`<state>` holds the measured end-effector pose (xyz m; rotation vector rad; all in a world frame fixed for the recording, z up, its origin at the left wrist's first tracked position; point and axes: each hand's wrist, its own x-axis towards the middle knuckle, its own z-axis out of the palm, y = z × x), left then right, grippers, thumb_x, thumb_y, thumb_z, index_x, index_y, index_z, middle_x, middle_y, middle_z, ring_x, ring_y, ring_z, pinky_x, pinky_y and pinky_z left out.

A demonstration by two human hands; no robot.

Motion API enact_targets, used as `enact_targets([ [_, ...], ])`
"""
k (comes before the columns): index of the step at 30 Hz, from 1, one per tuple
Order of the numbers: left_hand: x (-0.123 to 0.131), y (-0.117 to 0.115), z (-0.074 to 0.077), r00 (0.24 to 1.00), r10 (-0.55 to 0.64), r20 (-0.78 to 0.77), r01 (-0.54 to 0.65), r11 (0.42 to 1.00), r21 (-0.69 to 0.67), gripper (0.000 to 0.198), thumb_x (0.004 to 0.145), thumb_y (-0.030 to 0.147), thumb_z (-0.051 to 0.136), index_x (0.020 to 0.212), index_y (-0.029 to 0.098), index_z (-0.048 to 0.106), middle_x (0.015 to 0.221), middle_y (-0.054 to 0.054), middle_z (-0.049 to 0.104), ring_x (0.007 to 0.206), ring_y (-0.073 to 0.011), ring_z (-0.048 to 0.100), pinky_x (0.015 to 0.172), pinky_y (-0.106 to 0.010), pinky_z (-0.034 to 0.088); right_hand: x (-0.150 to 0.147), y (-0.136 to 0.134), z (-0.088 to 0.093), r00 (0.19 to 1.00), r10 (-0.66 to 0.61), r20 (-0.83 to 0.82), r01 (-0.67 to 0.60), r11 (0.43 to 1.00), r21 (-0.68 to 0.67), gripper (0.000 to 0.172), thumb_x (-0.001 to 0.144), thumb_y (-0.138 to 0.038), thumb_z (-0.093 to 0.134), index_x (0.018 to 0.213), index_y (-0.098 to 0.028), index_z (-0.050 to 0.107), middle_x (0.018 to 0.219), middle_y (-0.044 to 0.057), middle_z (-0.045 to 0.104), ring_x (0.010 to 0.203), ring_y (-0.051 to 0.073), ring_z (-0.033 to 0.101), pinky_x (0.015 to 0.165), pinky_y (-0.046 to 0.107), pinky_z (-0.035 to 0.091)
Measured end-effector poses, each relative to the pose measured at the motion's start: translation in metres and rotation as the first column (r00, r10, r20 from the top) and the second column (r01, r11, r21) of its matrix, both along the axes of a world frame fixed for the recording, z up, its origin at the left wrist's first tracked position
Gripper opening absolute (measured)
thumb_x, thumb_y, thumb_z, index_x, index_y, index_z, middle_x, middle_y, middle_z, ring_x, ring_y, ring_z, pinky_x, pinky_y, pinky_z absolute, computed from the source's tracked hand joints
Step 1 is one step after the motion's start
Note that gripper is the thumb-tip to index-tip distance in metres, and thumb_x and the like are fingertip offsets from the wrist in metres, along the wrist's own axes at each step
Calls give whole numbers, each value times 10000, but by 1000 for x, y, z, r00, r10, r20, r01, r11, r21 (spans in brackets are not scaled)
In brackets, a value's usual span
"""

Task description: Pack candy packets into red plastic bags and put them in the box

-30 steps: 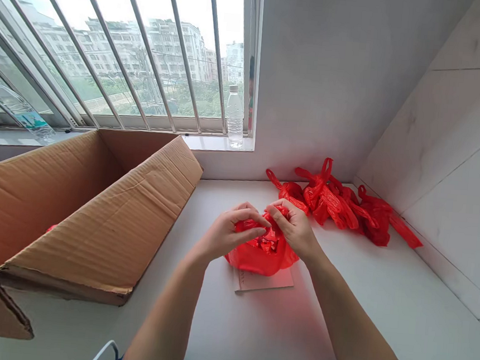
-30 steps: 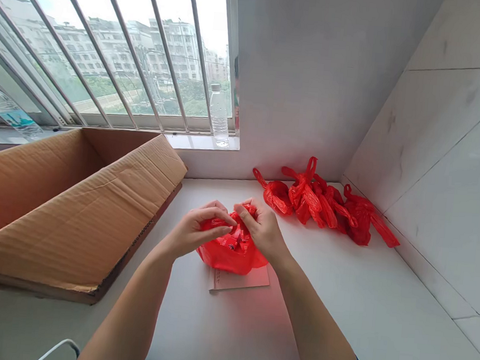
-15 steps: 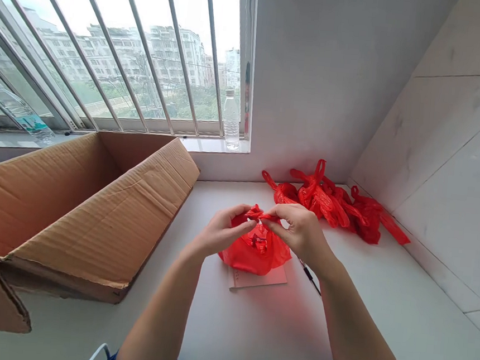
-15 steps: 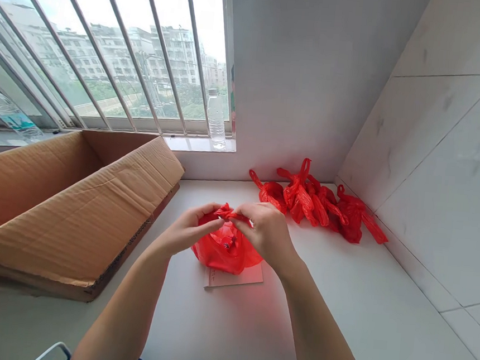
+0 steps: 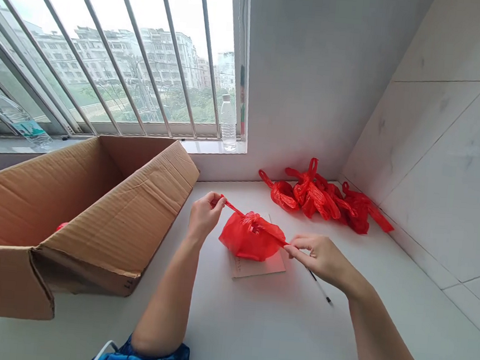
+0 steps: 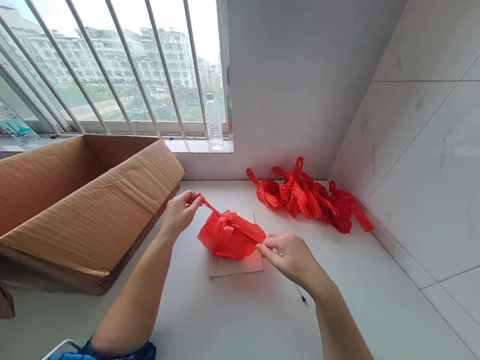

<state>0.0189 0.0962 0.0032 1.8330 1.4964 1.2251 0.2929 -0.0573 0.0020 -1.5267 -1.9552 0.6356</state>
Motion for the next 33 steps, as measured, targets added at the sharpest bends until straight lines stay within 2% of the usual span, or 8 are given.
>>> enact_targets([
  [5, -18, -3, -32, 998, -45, 34, 48, 992, -114, 368, 774, 536, 622, 782, 174, 691, 759, -55, 718, 727, -194, 653, 691, -287, 484, 15, -11, -16, 998, -10, -68, -6, 974, -228, 494, 950, -589, 453, 741, -227, 717, 789, -6, 658, 677, 150, 558, 640, 267, 414],
  [9, -31, -16, -52, 992, -110, 63, 120, 976, -183, 609, 888, 654, 439, 1135, 148, 673, 1039, -126, 738, 940, -238, 697, 815, -341, 536, 33, -5, -19, 990, 43, -133, -82, 948, -309, 455, 831, -598, 623, 1137, -272, 707, 1164, 60, 692, 1044, 268, 641, 845, 342, 508],
  [11, -35, -23, -58, 990, -136, 39, 141, 967, -211, 642, 908, 669, 419, 1256, 172, 632, 1222, -144, 686, 1114, -271, 656, 933, -390, 510, 36, 5, -27, 998, -2, -68, -18, 958, -285, 693, 778, -536, 687, 1412, -312, 520, 1437, 90, 545, 1266, 315, 547, 973, 407, 489],
  [14, -30, -32, -57, 978, -209, -26, 198, 954, -224, 598, 894, 658, 501, 1307, 240, 613, 1415, -109, 566, 1328, -295, 508, 1103, -444, 391, 20, 25, -43, 974, -126, 189, 157, 975, -155, 974, 728, -443, 710, 1571, -274, 250, 1631, 124, 258, 1477, 359, 284, 1133, 547, 327],
  [16, -17, -37, -54, 944, -289, -159, 261, 949, -177, 572, 905, 634, 512, 1342, 272, 579, 1468, -86, 513, 1388, -293, 431, 1162, -478, 315, -4, 40, -53, 956, -80, 282, 102, 993, -66, 1034, 745, -450, 692, 1596, -243, 142, 1666, 131, 124, 1527, 338, 143, 1179, 584, 219],
  [20, 15, -44, -61, 805, -345, -483, 377, 926, -33, 533, 960, 542, 478, 1436, 302, 457, 1538, -67, 433, 1458, -282, 332, 1220, -561, 153, -48, 63, -68, 955, 118, 272, -165, 974, 157, 928, 871, -499, 570, 1601, -272, 44, 1677, 75, 73, 1544, 248, 82, 1223, 551, 133],
  [27, 29, -43, -113, 674, -300, -675, 389, 921, -21, 450, 1013, 405, 405, 1435, 260, 460, 1596, -71, 349, 1486, -275, 301, 1220, -565, 185, -57, 75, -104, 959, 29, 281, -77, 984, 161, 748, 964, -522, 429, 1598, -245, 144, 1641, 76, 242, 1520, 260, 210, 1222, 558, 185],
  [33, 29, -40, -122, 685, -277, -673, 368, 930, -9, 460, 1007, 389, 422, 1447, 263, 465, 1555, -65, 422, 1458, -278, 360, 1218, -552, 223, -64, 76, -123, 957, 31, 288, -58, 995, 87, 690, 998, -512, 353, 1584, -171, 224, 1638, 67, 242, 1525, 254, 194, 1244, 526, 171],
])
